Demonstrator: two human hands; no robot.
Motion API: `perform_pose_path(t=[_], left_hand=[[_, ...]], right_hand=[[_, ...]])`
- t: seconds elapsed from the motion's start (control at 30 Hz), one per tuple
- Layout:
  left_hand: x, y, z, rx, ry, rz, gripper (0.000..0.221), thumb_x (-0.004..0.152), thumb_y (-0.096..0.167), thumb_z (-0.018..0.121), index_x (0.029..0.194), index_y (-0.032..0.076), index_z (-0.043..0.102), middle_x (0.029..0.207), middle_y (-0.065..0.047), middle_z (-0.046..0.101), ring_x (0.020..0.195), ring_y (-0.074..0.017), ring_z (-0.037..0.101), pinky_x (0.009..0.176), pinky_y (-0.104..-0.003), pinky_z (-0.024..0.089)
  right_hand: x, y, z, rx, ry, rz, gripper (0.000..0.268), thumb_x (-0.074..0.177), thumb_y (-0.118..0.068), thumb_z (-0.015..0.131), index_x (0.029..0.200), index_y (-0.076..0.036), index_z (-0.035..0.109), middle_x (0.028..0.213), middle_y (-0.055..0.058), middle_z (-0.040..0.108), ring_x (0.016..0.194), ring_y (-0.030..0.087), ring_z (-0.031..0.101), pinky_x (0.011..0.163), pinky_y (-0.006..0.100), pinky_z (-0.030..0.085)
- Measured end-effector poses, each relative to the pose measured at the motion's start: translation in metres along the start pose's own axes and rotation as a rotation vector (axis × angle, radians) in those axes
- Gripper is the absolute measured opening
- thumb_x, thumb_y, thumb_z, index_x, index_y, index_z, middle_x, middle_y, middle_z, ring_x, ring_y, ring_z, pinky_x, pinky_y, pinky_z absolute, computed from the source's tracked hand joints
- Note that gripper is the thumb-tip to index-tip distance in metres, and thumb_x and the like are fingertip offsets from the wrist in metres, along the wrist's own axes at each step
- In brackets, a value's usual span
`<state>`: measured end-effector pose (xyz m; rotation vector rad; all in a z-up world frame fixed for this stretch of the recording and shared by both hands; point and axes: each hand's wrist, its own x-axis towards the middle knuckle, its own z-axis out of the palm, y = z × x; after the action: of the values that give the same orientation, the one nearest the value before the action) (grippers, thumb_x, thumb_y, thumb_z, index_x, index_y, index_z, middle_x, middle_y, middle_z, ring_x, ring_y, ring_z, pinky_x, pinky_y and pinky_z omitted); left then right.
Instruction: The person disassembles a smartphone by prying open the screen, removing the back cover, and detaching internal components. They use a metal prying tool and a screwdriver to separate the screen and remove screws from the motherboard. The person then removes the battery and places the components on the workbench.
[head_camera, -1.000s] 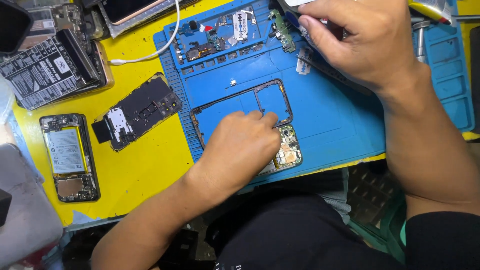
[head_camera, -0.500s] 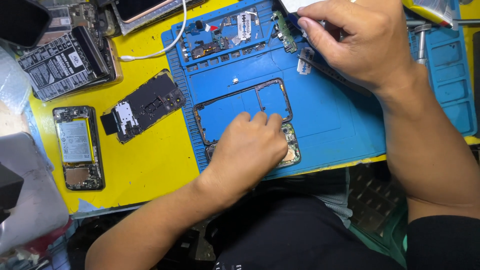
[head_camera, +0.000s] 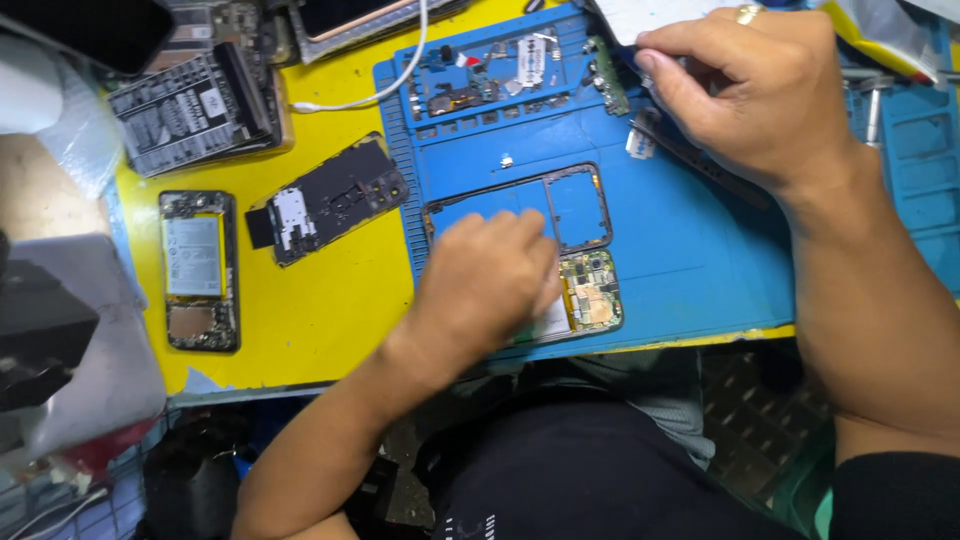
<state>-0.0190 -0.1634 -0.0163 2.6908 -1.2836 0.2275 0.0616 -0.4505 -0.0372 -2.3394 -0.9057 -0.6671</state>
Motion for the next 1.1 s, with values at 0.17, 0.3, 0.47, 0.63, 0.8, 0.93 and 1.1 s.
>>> perform_pose_path(t=[0.17,0.3,0.47,0.63,0.8,0.93,1.1], left_hand=[[-0.004,-0.056,-0.017,-0.219,0.040,-0.262,0.021,0.100,0.025,0.060,0.090,0.011,0.073,0.086,-0.006,0.063,0.067,-0.0302,0.064,0.054,-0.051,0.049],[-0.005,-0.078,0.000,-0.187,-0.006,-0.310,0.018,0.096,0.030,0.072,0.105,0.014,0.078,0.098,-0.002,0.067,0.083,-0.0313,0.069,0.062,-0.053,0.053],[-0.005,-0.085,0.025,-0.124,0.008,-0.298,0.014,0.094,0.027,0.074,0.095,0.015,0.079,0.091,-0.001,0.070,0.080,-0.0272,0.070,0.065,-0.047,0.055],[-0.006,-0.096,0.004,-0.187,0.129,-0.295,0.003,0.092,0.010,0.075,0.089,0.013,0.075,0.088,-0.001,0.068,0.066,-0.0194,0.070,0.063,-0.038,0.062],[-0.050,-0.139,-0.035,-0.088,0.216,-0.385,0.006,0.094,0.010,0.071,0.093,0.012,0.077,0.090,-0.002,0.073,0.071,-0.0163,0.068,0.063,-0.031,0.057],[-0.092,-0.164,-0.055,-0.120,0.090,-0.674,0.014,0.095,0.016,0.073,0.104,0.010,0.081,0.101,-0.004,0.077,0.083,-0.0222,0.072,0.069,-0.036,0.058],[-0.109,-0.180,-0.034,-0.086,0.037,-0.699,0.014,0.096,0.021,0.074,0.103,0.014,0.084,0.098,0.003,0.076,0.085,-0.0210,0.070,0.069,-0.038,0.053]], right_hand=[[-0.006,0.006,0.003,-0.020,-0.002,0.026,0.003,0.120,0.007,0.088,0.122,0.005,0.087,0.105,0.017,0.081,0.087,0.025,0.071,0.076,0.035,0.050],[-0.007,0.005,0.002,-0.025,0.009,0.052,0.003,0.121,0.007,0.087,0.123,0.007,0.087,0.108,0.018,0.081,0.087,0.025,0.071,0.078,0.035,0.050],[-0.020,0.014,0.015,-0.036,0.009,0.112,0.005,0.127,0.006,0.090,0.132,0.004,0.089,0.106,0.014,0.078,0.088,0.024,0.067,0.084,0.035,0.050],[-0.038,0.037,0.036,0.166,-0.119,0.427,0.025,0.136,0.002,0.063,0.155,0.016,0.070,0.125,0.030,0.068,0.098,0.034,0.061,0.079,0.040,0.046],[-0.033,0.031,0.033,0.186,-0.111,0.417,0.024,0.135,0.003,0.062,0.153,0.017,0.068,0.120,0.030,0.064,0.094,0.033,0.057,0.075,0.039,0.043],[-0.012,0.008,0.017,0.058,-0.113,0.365,0.022,0.126,0.003,0.073,0.144,0.014,0.078,0.112,0.026,0.073,0.091,0.032,0.062,0.076,0.039,0.047],[-0.010,0.008,0.018,0.041,-0.088,0.295,0.019,0.123,0.004,0.075,0.138,0.016,0.079,0.115,0.027,0.075,0.091,0.031,0.064,0.077,0.037,0.049]])
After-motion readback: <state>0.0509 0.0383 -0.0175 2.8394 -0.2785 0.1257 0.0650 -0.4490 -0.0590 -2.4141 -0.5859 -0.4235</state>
